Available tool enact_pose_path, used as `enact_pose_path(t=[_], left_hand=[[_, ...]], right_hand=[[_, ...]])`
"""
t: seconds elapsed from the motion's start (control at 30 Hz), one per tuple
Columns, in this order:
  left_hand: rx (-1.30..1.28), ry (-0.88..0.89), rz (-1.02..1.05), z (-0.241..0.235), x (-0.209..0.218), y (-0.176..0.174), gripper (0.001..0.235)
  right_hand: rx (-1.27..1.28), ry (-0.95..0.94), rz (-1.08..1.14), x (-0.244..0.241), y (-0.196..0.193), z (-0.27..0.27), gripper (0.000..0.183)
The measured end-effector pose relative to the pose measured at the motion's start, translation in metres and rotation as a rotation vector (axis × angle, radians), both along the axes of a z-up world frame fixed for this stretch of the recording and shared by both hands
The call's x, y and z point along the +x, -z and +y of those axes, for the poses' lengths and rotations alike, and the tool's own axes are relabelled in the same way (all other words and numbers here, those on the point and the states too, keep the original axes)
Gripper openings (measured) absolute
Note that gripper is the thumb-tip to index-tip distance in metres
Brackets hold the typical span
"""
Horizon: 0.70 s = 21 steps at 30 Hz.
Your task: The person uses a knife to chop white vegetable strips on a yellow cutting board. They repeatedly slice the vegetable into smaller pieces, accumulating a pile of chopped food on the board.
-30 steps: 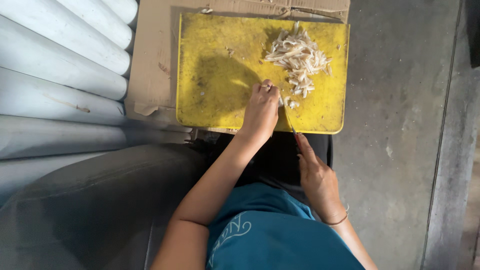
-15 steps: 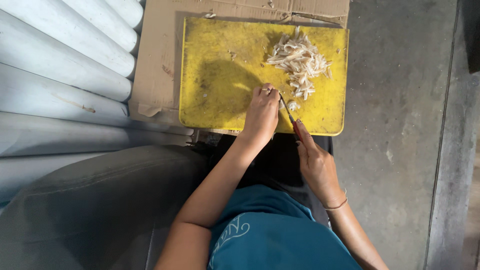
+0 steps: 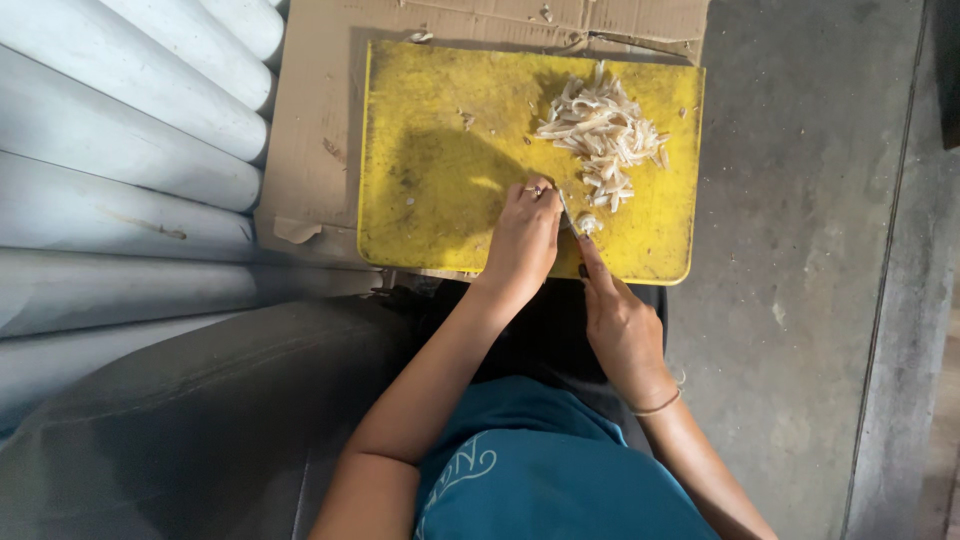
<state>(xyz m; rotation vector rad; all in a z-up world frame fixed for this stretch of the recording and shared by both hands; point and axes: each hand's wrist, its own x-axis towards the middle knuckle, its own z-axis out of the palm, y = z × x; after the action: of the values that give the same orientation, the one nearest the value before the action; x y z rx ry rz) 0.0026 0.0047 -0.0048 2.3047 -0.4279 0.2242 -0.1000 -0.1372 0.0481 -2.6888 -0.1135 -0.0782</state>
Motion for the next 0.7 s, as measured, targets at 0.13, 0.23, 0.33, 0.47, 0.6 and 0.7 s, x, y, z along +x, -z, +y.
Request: enact_pose_path(t=[0.13,0.23,0.33,0.47,0.6,0.7], left_hand=[[0.019,-0.028,-0.023,-0.004,-0.003,-0.002,0.013],[0.083,-0.009,-0.018,-0.004,-0.004,-0.001,0.018],[0.086,-0.016,-0.066,-0.004,-0.004,0.0,0.019],[0.059,-0.017,-0.031,-0.004,-0.006,0.001,0.02],[0.054,-0.012,-0.042,-0.003,-0.008,0.0,0.023],[0.053,-0.016,-0.012,-0.001,-0.007,-0.001,0.021]], right_hand=[[0.024,0.014,0.032,-0.004,-0.001,-0.003,0.056],[0.081,-0.001,0.023,-0.013,-0.005,-0.007,0.055],[0.079,0.034,0.085,-0.027,-0.009,-0.007,0.054],[0.183,0.053,0.077,-0.05,-0.012,-0.013,0.054],[0.401,0.033,0.109,-0.048,-0.011,-0.033,0.054],[0.386,0.117,0.208,-0.04,-0.011,-0.034,0.054]])
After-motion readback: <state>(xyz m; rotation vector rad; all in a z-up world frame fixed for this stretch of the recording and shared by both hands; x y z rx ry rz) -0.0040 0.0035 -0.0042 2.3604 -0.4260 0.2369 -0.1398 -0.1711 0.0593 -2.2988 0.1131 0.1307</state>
